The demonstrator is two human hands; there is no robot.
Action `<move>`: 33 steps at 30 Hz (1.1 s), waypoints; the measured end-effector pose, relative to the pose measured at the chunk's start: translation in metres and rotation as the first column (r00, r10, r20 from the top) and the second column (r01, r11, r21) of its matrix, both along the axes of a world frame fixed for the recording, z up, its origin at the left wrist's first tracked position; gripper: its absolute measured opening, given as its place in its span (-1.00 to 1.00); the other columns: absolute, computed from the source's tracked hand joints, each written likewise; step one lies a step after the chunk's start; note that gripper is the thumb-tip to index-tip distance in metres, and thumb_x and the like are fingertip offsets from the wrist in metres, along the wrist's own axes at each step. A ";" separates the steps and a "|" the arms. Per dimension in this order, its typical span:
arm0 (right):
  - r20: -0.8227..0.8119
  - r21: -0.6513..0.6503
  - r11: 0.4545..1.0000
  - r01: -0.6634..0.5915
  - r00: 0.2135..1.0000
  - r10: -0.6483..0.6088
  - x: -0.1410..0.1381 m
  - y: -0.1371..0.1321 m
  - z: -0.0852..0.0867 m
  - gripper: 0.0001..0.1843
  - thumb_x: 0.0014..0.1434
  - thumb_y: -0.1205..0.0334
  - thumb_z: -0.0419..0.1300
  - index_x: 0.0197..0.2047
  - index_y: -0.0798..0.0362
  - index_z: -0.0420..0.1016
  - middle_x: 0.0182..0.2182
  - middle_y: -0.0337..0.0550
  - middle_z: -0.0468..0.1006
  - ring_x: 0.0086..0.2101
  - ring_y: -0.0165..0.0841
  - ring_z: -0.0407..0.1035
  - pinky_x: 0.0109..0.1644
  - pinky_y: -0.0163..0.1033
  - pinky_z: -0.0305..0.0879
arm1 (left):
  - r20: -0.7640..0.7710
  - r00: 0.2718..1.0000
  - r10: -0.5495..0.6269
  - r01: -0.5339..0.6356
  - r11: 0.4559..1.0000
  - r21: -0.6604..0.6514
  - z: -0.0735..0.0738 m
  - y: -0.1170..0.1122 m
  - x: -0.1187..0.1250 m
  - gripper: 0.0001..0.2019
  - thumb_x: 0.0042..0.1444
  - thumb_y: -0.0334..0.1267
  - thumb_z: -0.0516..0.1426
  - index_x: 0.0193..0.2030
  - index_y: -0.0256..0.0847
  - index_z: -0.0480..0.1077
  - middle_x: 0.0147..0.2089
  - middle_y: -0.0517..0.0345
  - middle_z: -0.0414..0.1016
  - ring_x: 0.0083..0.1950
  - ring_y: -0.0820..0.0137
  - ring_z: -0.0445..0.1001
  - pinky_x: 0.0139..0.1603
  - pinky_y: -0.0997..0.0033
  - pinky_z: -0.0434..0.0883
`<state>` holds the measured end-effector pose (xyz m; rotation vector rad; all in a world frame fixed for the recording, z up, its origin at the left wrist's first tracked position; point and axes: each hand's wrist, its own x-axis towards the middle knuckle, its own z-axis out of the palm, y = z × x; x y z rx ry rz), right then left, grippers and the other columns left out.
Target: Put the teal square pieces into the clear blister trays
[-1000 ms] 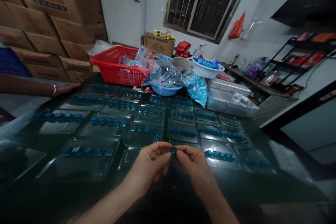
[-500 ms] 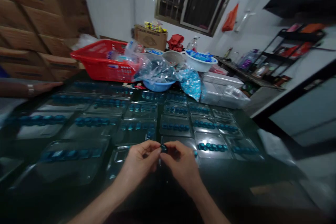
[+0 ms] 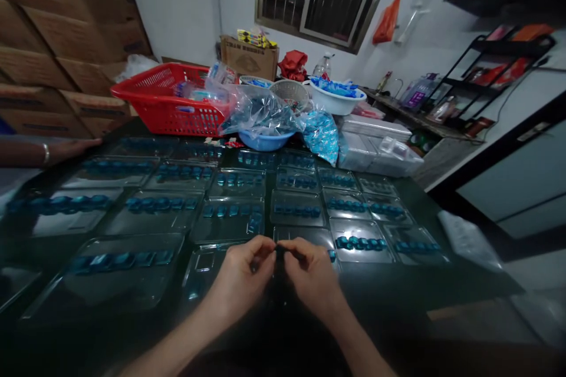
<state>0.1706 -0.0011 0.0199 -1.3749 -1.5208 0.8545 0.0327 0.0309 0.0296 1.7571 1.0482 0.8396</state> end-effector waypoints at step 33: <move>0.070 0.278 0.960 -0.028 0.998 0.009 0.023 -0.014 0.011 -0.78 0.06 0.41 0.06 -0.20 0.02 0.39 -0.29 -0.17 0.35 -0.29 -0.44 0.27 -0.23 -0.32 0.26 | 0.639 0.755 0.149 0.486 0.527 -0.697 -0.013 0.008 0.018 -0.91 -0.07 -0.45 0.12 -0.36 -0.32 0.33 -0.59 0.18 0.25 -0.67 0.69 0.12 -0.70 0.74 -0.02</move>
